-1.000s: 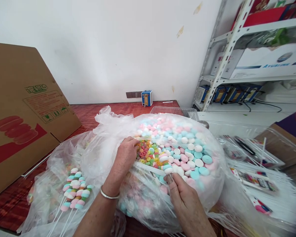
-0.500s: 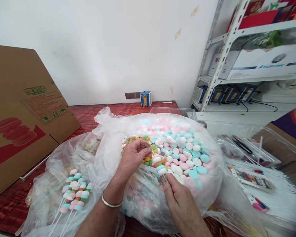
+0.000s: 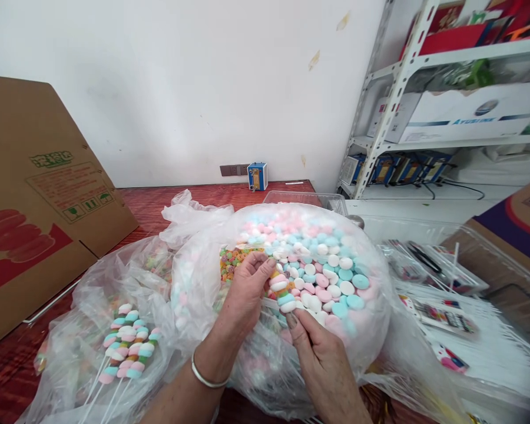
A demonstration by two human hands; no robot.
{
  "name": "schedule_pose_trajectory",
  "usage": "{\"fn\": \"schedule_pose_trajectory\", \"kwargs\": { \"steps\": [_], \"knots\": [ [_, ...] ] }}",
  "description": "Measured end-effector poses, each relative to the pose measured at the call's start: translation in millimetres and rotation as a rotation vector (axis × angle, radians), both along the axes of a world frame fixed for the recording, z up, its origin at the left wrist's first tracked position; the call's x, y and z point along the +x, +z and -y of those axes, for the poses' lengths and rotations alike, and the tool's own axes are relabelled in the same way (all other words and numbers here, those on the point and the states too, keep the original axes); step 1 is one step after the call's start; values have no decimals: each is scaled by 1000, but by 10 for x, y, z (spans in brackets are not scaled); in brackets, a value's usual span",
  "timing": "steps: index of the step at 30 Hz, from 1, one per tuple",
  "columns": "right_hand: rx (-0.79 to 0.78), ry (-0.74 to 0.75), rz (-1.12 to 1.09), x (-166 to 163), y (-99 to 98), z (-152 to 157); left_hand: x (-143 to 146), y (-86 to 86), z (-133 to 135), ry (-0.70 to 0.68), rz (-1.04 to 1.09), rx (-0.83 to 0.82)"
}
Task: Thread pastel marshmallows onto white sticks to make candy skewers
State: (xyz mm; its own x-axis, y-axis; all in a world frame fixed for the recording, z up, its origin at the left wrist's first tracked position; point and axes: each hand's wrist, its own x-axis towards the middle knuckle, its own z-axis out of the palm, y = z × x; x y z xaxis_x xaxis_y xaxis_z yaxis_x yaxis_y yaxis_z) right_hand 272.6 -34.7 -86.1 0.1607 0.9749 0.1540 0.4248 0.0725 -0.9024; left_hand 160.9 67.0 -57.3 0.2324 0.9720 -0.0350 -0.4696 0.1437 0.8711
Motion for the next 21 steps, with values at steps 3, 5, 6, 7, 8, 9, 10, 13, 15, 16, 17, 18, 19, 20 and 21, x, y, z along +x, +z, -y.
{"fn": "schedule_pose_trajectory", "kwargs": {
  "steps": [3,5,6,7,8,9,10,13,15,16,17,18,19,20,21],
  "knots": [
    [13,-31,38,-10,-11,32,101,75,109,-127,173,-119],
    [22,-39,88,-11,-35,53,148,98,181,-184,231,-159],
    [31,-40,110,-11,-50,64,168,98,216,-195,247,-171],
    [39,-36,127,-10,-65,73,185,90,248,-198,252,-176],
    [45,-32,136,-9,-81,83,202,77,280,-196,249,-174],
    [48,-31,139,-10,-93,92,218,59,310,-192,236,-162],
    [51,-36,137,-12,-103,100,233,40,339,-190,216,-146],
    [66,-68,112,-38,-96,106,275,-12,421,-187,176,-96],
    [86,-83,100,-67,-65,94,303,-33,464,-175,179,-70],
    [97,-87,97,-79,-45,84,317,-37,478,-166,177,-50],
    [107,-93,96,-84,-26,73,332,-38,485,-160,165,-20],
    [114,-98,95,-77,-7,62,347,-35,481,-163,141,14],
    [115,-101,89,-54,12,52,362,-29,465,-173,111,45],
    [106,-105,80,-10,32,44,378,-20,434,-181,79,68],
    [91,-112,73,55,55,35,394,-9,388,-179,47,86]
  ]
}}
